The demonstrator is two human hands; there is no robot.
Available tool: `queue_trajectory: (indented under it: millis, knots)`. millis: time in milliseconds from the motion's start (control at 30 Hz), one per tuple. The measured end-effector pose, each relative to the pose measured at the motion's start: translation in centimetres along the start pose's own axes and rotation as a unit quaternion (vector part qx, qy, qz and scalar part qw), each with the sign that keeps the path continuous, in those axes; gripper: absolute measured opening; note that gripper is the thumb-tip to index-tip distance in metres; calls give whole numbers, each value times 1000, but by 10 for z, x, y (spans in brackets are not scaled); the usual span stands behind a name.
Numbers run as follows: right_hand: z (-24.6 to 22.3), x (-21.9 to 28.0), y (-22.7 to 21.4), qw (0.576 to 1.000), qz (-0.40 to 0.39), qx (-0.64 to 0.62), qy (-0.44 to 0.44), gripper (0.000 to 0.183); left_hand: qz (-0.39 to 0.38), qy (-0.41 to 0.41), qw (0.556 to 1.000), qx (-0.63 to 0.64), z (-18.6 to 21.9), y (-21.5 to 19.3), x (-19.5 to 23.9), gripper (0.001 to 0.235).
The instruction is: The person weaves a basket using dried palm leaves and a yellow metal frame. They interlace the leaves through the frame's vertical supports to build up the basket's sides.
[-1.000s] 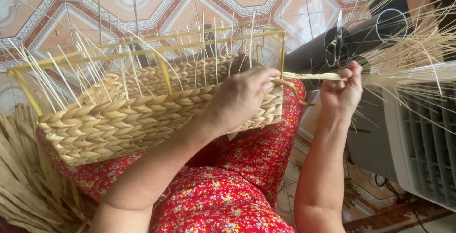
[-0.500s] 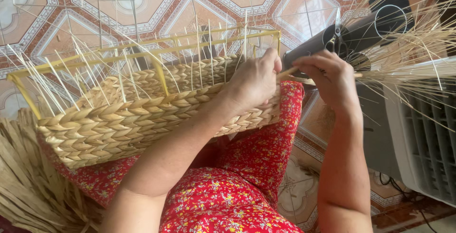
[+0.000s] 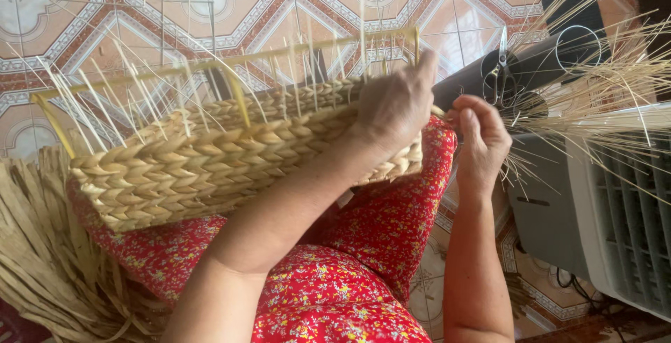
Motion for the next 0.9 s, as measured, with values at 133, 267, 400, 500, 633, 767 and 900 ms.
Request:
queue_trajectory:
  millis: [133, 267, 400, 500, 633, 767, 900]
  knots:
    - [14, 17, 17, 980, -102, -121, 118, 37, 72, 58, 995, 31, 24, -78, -4, 13]
    - [-2, 7, 13, 980, -95, -26, 175, 71, 150, 202, 963, 95, 66, -173, 32, 17]
    - [-82, 10, -1, 958, -167, -222, 73, 84, 104, 301, 921, 224, 90, -234, 81, 20]
    - [-109, 27, -20, 987, -159, 5, -4, 73, 66, 326, 899, 284, 91, -250, 116, 17]
    - [-100, 60, -14, 991, -90, -81, -55, 46, 47, 338, 894, 289, 74, -264, 159, 16]
    - [-77, 100, -6, 991, -17, -91, -94, 26, 103, 268, 951, 112, 42, -260, 214, 18]
    - [-71, 136, 18, 987, 9, -103, -126, 18, 182, 195, 962, -65, 9, -255, 267, 22]
Point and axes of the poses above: each hand's wrist, its own x-axis away from the middle knuckle, its own y-axis out of the palm, z = x × y, the point moved 8 cm from there along -x, towards the middle knuckle, and after that the axes turned 4 degrees about x, right-handed, at the moved point
